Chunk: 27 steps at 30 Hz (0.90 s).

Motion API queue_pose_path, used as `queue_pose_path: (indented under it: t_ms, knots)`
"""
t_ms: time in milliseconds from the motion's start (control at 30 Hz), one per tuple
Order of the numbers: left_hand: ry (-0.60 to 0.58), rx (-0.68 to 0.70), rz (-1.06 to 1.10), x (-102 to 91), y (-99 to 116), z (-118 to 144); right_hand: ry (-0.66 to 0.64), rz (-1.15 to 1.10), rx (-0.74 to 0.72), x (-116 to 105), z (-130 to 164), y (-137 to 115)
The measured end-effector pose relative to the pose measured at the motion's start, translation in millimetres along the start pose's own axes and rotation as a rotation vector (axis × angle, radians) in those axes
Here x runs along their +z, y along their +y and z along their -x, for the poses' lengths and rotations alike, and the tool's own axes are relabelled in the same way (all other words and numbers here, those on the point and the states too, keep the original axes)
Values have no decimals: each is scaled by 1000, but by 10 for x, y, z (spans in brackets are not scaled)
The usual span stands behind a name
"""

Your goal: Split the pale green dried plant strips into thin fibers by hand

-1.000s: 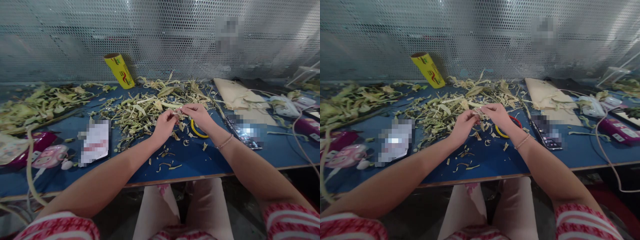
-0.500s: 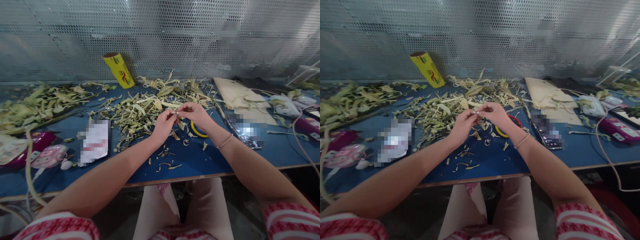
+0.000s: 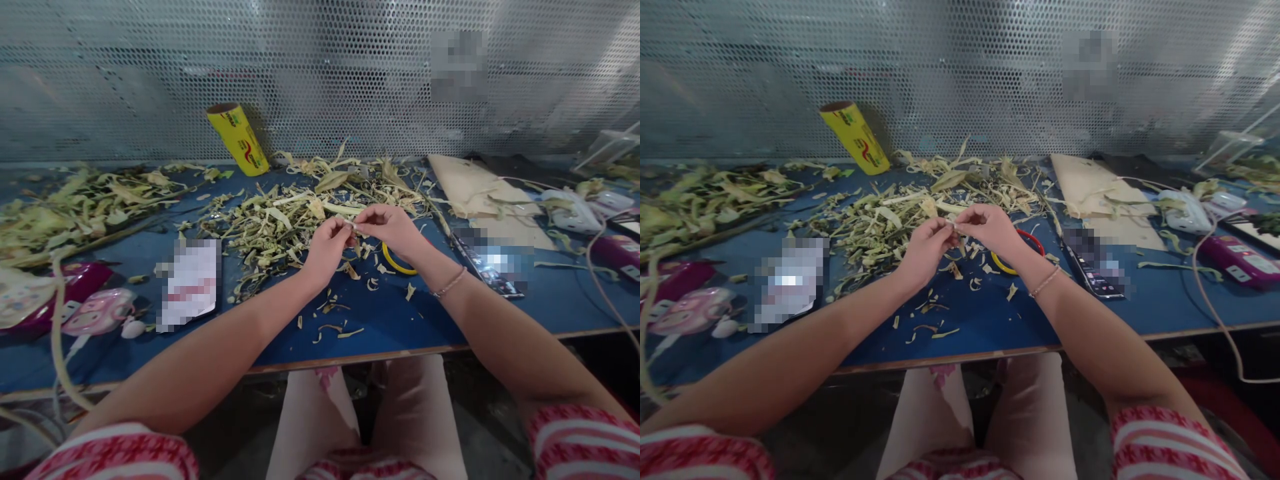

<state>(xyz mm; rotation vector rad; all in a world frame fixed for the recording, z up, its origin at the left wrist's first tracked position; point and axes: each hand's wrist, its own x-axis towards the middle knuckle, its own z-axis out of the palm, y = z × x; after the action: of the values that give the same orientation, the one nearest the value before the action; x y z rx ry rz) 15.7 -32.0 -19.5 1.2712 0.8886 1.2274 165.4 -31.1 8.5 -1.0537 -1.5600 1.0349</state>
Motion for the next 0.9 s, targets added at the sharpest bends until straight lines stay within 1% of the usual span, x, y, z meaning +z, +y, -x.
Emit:
queue_pose_path:
  t_ms: [133,233,367,533,700,900]
  knots:
    - [-15,23,-2,-3,7,21,-14,-20,-3,-12,-13,29]
    - [-26,35,28,3,-4,16,2,-24,-3,-24,-29,66]
    - [-8,30,50,15,-9,9,14,-15,-11,-27,-36,80]
    - [-13,59,-30,19,25,23,36,34,-53,-24,-35,79]
    - [8,86,-111,26,69,35,51,65,-90,-25,-41,98]
    - [31,152,-200,7,44,18,61,69,-106,-24,-42,102]
